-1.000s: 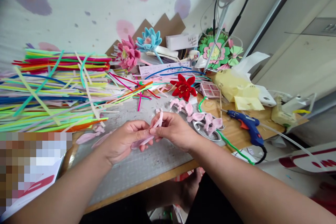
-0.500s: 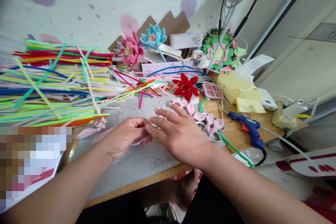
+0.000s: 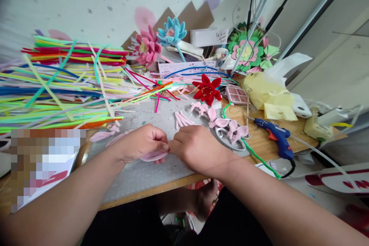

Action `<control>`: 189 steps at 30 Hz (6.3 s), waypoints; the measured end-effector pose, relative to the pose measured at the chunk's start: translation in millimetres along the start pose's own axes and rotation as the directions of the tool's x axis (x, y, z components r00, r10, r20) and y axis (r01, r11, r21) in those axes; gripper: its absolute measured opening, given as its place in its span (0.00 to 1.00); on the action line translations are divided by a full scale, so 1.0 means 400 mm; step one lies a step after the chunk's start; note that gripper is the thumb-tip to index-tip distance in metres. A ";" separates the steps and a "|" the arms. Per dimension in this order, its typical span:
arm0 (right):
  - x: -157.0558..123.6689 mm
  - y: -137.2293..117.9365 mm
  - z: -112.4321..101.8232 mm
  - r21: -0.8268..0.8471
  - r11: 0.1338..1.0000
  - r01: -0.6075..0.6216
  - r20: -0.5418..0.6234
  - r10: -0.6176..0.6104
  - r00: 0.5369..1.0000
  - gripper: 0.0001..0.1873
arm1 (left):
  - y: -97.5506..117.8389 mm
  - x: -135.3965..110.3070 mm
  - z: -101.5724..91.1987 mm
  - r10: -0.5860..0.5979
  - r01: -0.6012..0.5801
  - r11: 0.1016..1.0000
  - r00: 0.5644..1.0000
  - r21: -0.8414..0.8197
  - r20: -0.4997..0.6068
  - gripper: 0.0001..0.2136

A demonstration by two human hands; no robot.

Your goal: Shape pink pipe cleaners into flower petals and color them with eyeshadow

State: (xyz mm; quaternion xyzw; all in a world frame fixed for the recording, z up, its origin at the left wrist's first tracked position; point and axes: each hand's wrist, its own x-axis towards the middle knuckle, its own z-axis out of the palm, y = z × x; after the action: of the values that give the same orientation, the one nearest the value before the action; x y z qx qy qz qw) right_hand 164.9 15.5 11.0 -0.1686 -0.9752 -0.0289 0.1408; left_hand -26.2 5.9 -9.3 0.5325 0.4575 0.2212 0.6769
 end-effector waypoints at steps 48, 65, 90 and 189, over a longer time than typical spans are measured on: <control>0.043 0.003 0.068 -0.030 0.941 -0.338 -0.581 0.259 0.772 0.05 | 0.007 0.016 0.031 0.247 -0.465 0.781 0.844 -0.418 -0.477 0.06; 0.123 -0.019 0.092 -0.018 0.931 -0.365 -0.579 0.288 0.763 0.09 | 0.007 0.026 0.054 0.207 -0.684 0.555 0.666 -0.475 -0.717 0.04; 0.099 0.036 0.024 0.869 0.368 -0.331 -0.041 0.720 0.693 0.12 | -0.005 0.005 0.045 0.240 -0.315 0.942 0.870 -0.112 -0.431 0.10; 0.124 0.002 0.103 0.966 -0.257 0.020 0.199 0.792 0.577 0.16 | -0.005 0.003 0.067 0.226 -0.300 0.917 0.933 -0.261 -0.279 0.14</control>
State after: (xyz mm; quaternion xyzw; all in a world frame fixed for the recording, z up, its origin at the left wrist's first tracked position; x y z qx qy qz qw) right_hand 109.4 36.5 -14.4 -0.3329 -0.4437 0.6759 0.4853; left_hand -3.0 -7.8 -11.3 0.4497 0.4217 0.4410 0.6523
